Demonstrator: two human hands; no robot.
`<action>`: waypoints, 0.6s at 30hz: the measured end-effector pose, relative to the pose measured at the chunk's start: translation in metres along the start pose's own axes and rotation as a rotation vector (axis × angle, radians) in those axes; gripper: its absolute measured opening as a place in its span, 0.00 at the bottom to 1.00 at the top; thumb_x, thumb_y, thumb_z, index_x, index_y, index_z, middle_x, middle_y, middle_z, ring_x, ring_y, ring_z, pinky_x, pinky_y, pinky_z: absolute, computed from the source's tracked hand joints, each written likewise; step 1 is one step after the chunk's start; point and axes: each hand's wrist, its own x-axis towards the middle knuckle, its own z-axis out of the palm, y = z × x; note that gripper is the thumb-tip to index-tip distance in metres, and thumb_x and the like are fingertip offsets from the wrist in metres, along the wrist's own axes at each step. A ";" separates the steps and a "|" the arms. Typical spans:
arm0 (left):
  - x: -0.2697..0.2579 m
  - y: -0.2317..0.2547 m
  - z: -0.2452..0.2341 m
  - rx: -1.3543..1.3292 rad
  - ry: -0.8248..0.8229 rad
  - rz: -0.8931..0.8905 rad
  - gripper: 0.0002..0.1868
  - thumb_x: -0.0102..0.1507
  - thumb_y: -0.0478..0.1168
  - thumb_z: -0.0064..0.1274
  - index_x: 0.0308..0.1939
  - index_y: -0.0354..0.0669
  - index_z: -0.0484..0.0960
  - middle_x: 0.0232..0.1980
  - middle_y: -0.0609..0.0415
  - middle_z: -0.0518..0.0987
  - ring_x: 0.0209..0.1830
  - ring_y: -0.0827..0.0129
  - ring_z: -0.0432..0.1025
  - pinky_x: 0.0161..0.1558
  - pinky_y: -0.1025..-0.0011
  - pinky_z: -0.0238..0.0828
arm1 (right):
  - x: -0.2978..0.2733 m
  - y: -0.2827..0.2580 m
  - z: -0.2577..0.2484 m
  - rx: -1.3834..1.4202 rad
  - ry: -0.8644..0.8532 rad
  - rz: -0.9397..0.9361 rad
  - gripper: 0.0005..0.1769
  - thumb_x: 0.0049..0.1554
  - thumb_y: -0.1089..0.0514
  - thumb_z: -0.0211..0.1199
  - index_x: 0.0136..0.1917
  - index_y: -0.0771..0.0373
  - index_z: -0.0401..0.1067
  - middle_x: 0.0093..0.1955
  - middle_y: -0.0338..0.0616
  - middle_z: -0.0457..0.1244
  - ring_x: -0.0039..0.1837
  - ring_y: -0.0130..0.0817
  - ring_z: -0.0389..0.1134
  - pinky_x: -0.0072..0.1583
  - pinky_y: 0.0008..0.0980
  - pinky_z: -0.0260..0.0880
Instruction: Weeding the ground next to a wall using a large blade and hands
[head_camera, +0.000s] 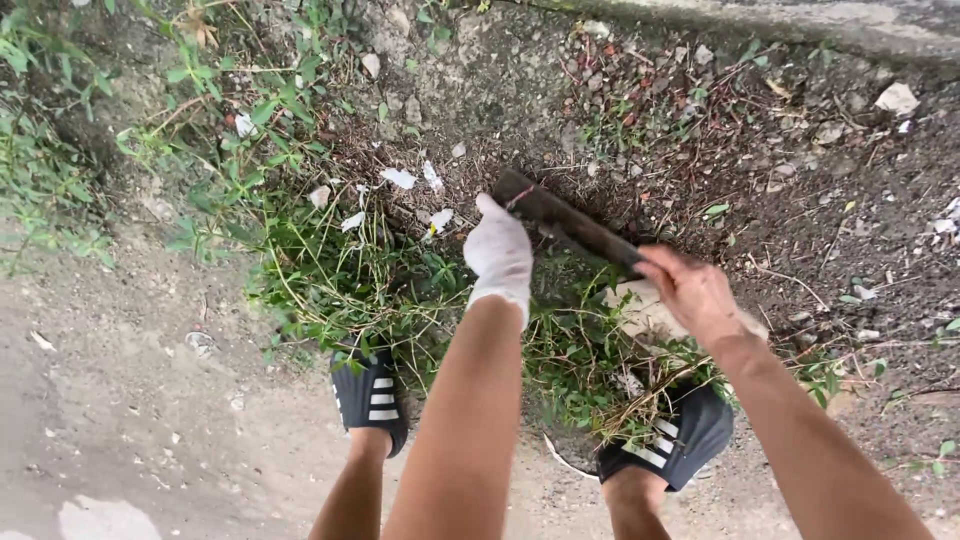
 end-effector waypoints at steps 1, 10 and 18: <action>-0.006 -0.012 -0.004 0.107 -0.016 0.080 0.15 0.72 0.37 0.34 0.63 0.42 0.62 0.38 0.44 0.88 0.41 0.45 0.86 0.44 0.47 0.85 | -0.007 0.001 0.005 -0.118 -0.102 -0.004 0.17 0.72 0.47 0.57 0.69 0.25 0.75 0.46 0.34 0.76 0.42 0.38 0.77 0.54 0.40 0.79; -0.110 -0.205 0.083 0.480 -0.495 0.141 0.32 0.68 0.37 0.47 0.76 0.40 0.60 0.43 0.46 0.88 0.44 0.47 0.85 0.46 0.48 0.83 | -0.127 0.025 0.066 -0.159 -0.190 -0.275 0.12 0.67 0.48 0.59 0.64 0.42 0.74 0.47 0.40 0.76 0.28 0.27 0.73 0.30 0.29 0.73; -0.080 -0.077 -0.063 0.391 -0.399 0.329 0.40 0.62 0.40 0.69 0.73 0.44 0.65 0.73 0.40 0.67 0.67 0.50 0.69 0.63 0.47 0.78 | -0.065 0.009 0.025 0.048 0.069 -0.129 0.13 0.70 0.60 0.62 0.66 0.63 0.76 0.42 0.46 0.74 0.21 0.24 0.66 0.22 0.19 0.73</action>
